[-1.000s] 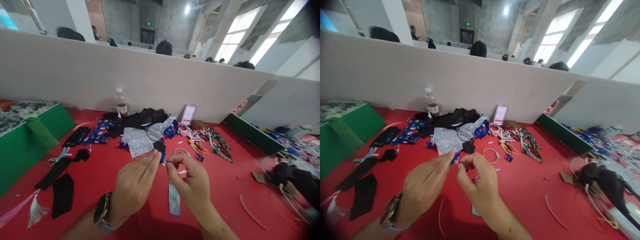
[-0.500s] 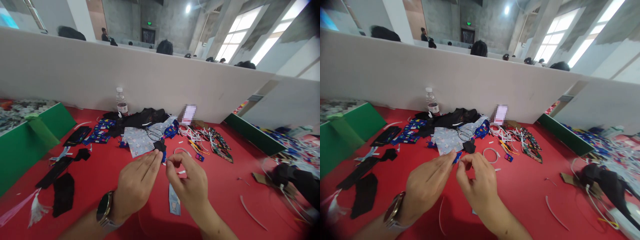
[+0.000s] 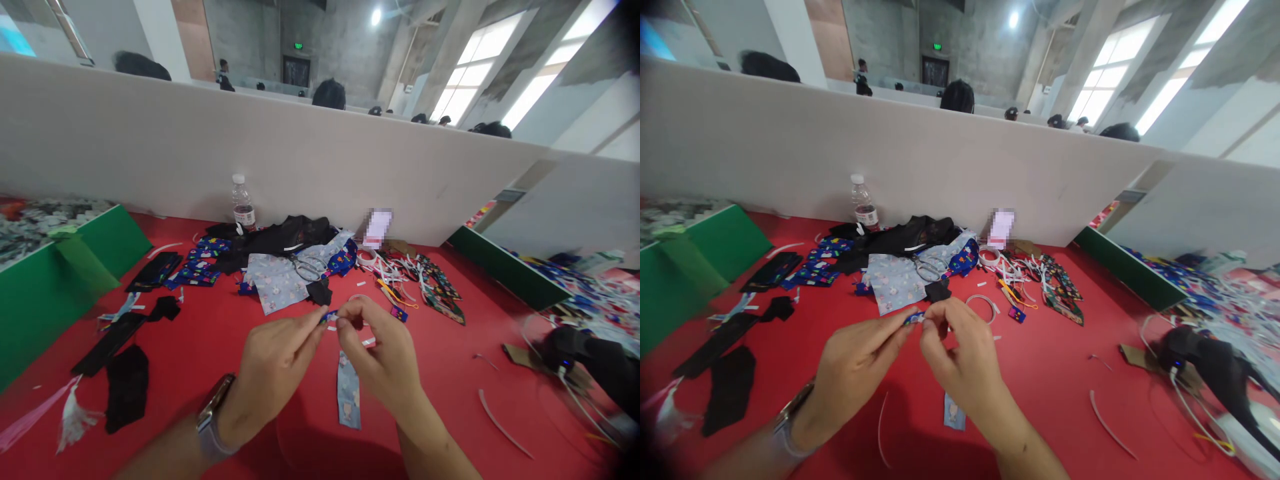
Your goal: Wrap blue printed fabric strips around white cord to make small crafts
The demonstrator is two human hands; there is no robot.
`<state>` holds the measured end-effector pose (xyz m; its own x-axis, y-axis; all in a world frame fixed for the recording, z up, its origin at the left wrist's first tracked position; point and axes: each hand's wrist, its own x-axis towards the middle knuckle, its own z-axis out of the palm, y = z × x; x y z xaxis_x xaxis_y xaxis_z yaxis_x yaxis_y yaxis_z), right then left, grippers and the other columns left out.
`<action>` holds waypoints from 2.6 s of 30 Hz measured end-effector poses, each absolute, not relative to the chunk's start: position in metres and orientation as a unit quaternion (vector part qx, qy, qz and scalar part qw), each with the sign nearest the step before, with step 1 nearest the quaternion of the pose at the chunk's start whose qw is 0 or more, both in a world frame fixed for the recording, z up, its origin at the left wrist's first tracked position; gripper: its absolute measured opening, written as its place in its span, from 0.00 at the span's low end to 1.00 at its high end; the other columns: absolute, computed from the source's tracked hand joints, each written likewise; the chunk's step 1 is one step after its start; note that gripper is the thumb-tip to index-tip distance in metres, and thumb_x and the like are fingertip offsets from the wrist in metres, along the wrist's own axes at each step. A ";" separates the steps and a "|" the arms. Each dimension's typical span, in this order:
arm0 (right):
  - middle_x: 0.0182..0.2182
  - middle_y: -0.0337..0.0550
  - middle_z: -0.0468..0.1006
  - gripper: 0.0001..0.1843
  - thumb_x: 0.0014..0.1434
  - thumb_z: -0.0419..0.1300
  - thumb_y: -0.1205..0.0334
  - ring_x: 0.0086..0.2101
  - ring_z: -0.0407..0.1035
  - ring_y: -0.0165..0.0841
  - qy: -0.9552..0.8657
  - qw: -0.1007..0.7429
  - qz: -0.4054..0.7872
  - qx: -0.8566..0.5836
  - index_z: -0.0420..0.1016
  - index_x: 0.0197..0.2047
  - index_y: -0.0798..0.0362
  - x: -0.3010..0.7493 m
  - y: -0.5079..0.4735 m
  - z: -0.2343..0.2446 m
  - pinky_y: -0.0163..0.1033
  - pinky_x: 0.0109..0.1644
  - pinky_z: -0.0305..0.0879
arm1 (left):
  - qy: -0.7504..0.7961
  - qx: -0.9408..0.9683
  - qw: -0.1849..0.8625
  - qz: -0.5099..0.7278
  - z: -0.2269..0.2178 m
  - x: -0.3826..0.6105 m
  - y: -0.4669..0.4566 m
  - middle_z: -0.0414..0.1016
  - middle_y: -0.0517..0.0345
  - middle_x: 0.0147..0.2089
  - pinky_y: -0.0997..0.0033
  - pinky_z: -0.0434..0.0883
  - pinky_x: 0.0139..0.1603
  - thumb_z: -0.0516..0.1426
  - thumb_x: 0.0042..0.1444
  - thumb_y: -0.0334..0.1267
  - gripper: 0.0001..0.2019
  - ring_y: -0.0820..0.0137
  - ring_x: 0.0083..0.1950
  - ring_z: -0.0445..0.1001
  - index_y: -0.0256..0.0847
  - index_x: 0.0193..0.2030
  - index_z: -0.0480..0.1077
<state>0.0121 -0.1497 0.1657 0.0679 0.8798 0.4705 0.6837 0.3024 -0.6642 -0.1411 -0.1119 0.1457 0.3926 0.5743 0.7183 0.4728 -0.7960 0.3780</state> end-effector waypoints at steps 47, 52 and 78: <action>0.29 0.31 0.63 0.12 0.52 0.60 0.71 0.27 0.58 0.24 -0.386 0.674 0.493 -0.392 0.62 0.36 0.48 0.012 -0.130 0.148 0.29 0.28 0.57 | 0.216 0.332 0.850 0.348 0.153 -0.132 -0.104 0.77 0.57 0.34 0.76 0.71 0.33 0.58 0.57 0.36 0.06 0.74 0.31 0.75 0.41 0.41 0.72; 0.26 0.32 0.64 0.07 0.55 0.59 0.68 0.26 0.59 0.25 -0.452 0.633 0.453 -0.435 0.63 0.33 0.49 0.017 -0.130 0.148 0.31 0.28 0.57 | 0.194 0.303 0.871 0.335 0.153 -0.133 -0.103 0.77 0.58 0.33 0.74 0.73 0.36 0.62 0.51 0.31 0.08 0.70 0.34 0.78 0.40 0.39 0.71; 0.32 0.40 0.75 0.03 0.56 0.61 0.65 0.33 0.65 0.34 -0.698 0.356 -0.273 -0.557 0.71 0.35 0.48 0.018 -0.148 0.159 0.43 0.42 0.56 | 0.314 0.528 0.640 0.462 0.149 -0.132 -0.106 0.76 0.58 0.42 0.79 0.72 0.43 0.65 0.46 0.30 0.08 0.71 0.46 0.73 0.47 0.33 0.80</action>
